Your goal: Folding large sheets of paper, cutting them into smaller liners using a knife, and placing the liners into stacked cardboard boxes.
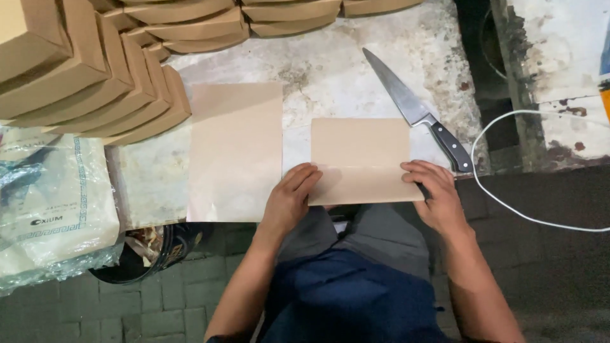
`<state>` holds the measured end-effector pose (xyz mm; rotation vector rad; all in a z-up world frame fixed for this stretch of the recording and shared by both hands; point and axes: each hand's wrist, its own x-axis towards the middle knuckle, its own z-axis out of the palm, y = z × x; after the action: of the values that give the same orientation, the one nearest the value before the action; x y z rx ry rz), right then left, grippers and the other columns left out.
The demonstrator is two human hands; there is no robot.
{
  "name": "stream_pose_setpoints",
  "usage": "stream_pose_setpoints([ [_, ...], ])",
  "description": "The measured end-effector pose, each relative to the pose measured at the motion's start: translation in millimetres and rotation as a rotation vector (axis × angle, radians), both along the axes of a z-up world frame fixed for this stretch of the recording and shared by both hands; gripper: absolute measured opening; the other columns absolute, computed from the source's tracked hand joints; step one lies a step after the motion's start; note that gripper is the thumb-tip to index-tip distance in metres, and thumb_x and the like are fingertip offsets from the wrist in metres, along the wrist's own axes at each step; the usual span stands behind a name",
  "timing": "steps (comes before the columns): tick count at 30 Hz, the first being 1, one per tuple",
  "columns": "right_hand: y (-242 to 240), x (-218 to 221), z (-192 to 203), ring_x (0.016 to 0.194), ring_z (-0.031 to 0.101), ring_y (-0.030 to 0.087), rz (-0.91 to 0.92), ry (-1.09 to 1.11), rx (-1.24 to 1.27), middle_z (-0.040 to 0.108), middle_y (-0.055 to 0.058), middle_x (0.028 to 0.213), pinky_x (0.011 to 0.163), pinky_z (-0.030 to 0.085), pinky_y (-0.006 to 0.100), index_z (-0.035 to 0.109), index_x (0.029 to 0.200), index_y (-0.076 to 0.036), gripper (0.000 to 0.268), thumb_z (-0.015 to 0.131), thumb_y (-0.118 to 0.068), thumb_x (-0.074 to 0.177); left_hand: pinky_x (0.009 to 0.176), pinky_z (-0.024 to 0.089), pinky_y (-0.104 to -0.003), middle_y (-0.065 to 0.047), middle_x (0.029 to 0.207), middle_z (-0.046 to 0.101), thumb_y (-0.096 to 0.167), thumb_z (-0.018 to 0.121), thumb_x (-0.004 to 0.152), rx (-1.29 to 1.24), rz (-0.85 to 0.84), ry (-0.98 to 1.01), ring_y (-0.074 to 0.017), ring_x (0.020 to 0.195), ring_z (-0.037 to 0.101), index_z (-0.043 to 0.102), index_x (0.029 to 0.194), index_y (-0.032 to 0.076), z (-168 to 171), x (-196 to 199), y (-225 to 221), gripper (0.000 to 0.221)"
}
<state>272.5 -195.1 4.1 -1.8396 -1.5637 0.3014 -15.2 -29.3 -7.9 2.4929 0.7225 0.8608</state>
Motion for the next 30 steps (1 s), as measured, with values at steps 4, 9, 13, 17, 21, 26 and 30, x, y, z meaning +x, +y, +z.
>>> stream_pose_setpoints([
  [4, 2, -6, 10, 0.125, 0.058, 0.029, -0.022, 0.05, 0.065, 0.069, 0.0, 0.124, 0.107, 0.037, 0.048, 0.06, 0.102, -0.016, 0.01, 0.063, -0.012, 0.093, 0.083, 0.054, -0.035, -0.004, 0.109, 0.07, 0.009, 0.062, 0.09, 0.143, -0.038, 0.063, -0.0271, 0.113, 0.063, 0.072, 0.107, 0.016, -9, 1, 11, 0.022],
  [9, 7, -3, 2, 0.124, 0.059, 0.029, -0.032, 0.073, 0.124, 0.068, 0.0, 0.124, 0.105, 0.038, 0.047, 0.054, 0.104, -0.015, 0.007, 0.057, -0.018, 0.099, 0.078, 0.051, -0.031, 0.0, 0.101, 0.072, 0.015, 0.063, 0.091, 0.156, -0.044, 0.077, -0.023, 0.107, 0.063, 0.073, 0.102, 0.023, 34, 8, 11, 0.017],
  [13, 7, -5, 1, 0.117, 0.062, 0.023, -0.073, -0.002, 0.138, 0.07, -0.005, 0.115, 0.104, 0.04, 0.041, 0.06, 0.112, -0.017, 0.021, 0.068, -0.012, 0.092, 0.074, 0.051, -0.031, -0.005, 0.091, 0.073, 0.009, 0.064, 0.089, 0.203, -0.026, -0.005, -0.0241, 0.096, 0.067, 0.073, 0.098, 0.016, 11, 5, 7, 0.015],
  [17, 14, -5, -3, 0.109, 0.066, 0.025, -0.134, 0.02, 0.175, 0.072, -0.006, 0.103, 0.099, 0.042, 0.041, 0.067, 0.106, -0.017, 0.019, 0.07, -0.005, 0.091, 0.075, 0.051, -0.031, -0.003, 0.086, 0.073, 0.005, 0.065, 0.087, 0.188, 0.007, -0.039, -0.0222, 0.093, 0.068, 0.073, 0.099, 0.016, 16, 7, 5, 0.018],
  [21, 16, -3, -11, 0.11, 0.066, 0.025, -0.137, -0.006, 0.153, 0.072, -0.005, 0.103, 0.1, 0.042, 0.04, 0.067, 0.105, -0.016, 0.018, 0.074, -0.011, 0.089, 0.078, 0.051, -0.033, -0.003, 0.086, 0.073, 0.009, 0.068, 0.086, 0.151, 0.002, -0.038, -0.0224, 0.095, 0.067, 0.071, 0.101, 0.014, 8, 2, 6, 0.016],
  [26, 9, 7, -40, 0.099, 0.066, 0.035, -0.219, -0.082, 0.178, 0.068, 0.01, 0.092, 0.094, 0.046, 0.046, 0.063, 0.096, -0.004, 0.024, 0.082, -0.013, 0.084, 0.068, 0.048, -0.031, -0.001, 0.07, 0.063, 0.011, 0.069, 0.088, 0.012, 0.065, -0.024, -0.0217, 0.078, 0.062, 0.065, 0.085, 0.011, 1, 7, 10, 0.006],
  [30, 12, 0, -37, 0.099, 0.065, 0.033, -0.254, -0.046, 0.112, 0.067, 0.01, 0.094, 0.097, 0.042, 0.043, 0.061, 0.108, -0.003, 0.033, 0.081, -0.02, 0.088, 0.064, 0.048, -0.031, -0.003, 0.069, 0.063, 0.014, 0.071, 0.089, -0.081, 0.146, -0.036, -0.0212, 0.074, 0.063, 0.066, 0.092, 0.01, 5, 18, 10, 0.007],
])
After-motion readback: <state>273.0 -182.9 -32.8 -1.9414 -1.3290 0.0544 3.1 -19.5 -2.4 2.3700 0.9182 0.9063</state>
